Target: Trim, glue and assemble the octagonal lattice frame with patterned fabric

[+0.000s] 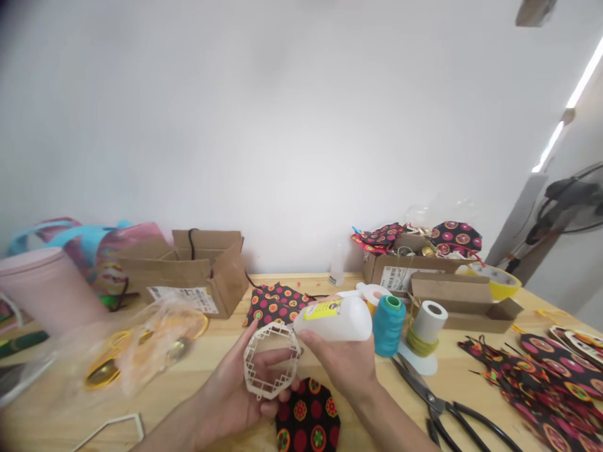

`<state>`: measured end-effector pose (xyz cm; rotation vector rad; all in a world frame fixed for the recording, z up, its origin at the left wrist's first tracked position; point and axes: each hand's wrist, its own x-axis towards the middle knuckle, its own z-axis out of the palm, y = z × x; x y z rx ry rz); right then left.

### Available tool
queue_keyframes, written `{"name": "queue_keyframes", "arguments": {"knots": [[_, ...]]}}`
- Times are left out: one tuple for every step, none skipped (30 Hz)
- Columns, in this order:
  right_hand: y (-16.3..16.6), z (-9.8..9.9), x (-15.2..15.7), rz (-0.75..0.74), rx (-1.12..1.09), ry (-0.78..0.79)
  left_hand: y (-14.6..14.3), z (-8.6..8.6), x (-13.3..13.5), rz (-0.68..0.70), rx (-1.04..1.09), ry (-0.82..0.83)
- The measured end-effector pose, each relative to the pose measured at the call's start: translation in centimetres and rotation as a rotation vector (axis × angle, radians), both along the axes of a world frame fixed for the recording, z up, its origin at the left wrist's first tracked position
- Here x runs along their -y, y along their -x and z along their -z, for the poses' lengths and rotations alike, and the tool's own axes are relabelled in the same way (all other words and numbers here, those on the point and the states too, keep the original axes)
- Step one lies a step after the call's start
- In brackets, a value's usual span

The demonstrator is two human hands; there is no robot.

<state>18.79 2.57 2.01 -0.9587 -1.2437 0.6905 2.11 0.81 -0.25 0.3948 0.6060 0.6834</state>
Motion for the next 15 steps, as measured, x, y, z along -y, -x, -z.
{"name": "queue_keyframes", "arguments": {"knots": [[-0.04,-0.08,0.05,-0.023,0.012,-0.007,0.03,0.00,0.03,-0.007,0.004,-0.013],[-0.07,-0.12,0.09,-0.035,0.012,-0.013,0.07,0.02,0.06,-0.015,0.010,-0.025],[-0.07,-0.14,0.14,-0.030,-0.005,-0.021,0.13,0.05,0.07,-0.022,0.022,-0.033],[-0.04,-0.15,0.19,-0.020,-0.028,-0.031,0.20,0.10,0.06,-0.028,0.033,-0.036],[0.01,-0.17,0.23,-0.006,-0.055,-0.042,0.27,0.13,0.05,-0.030,0.043,-0.034],[0.07,-0.23,0.28,0.006,-0.083,-0.052,0.34,0.15,0.01,-0.030,0.049,-0.028],[0.14,-0.32,0.31,0.010,-0.103,-0.060,0.41,0.14,-0.03,-0.028,0.051,-0.020],[0.19,-0.44,0.35,0.005,-0.115,-0.065,0.46,0.10,-0.07,-0.026,0.050,-0.015],[0.23,-0.57,0.37,-0.009,-0.116,-0.067,0.50,0.03,-0.11,-0.024,0.048,-0.010],[0.26,-0.68,0.38,-0.023,-0.115,-0.068,0.53,-0.06,-0.15,-0.023,0.045,-0.008],[0.26,-0.78,0.38,-0.030,-0.116,-0.070,0.55,-0.17,-0.17,-0.022,0.044,-0.005],[0.24,-0.83,0.36,-0.034,-0.114,-0.070,0.57,-0.27,-0.19,-0.020,0.043,-0.002],[0.20,-0.84,0.33,-0.034,-0.111,-0.069,0.57,-0.36,-0.20,-0.018,0.041,0.001],[0.13,-0.83,0.27,-0.032,-0.105,-0.067,0.58,-0.43,-0.20,-0.016,0.036,0.005],[0.04,-0.79,0.21,-0.028,-0.099,-0.064,0.59,-0.47,-0.20,-0.016,0.031,0.008]]}}
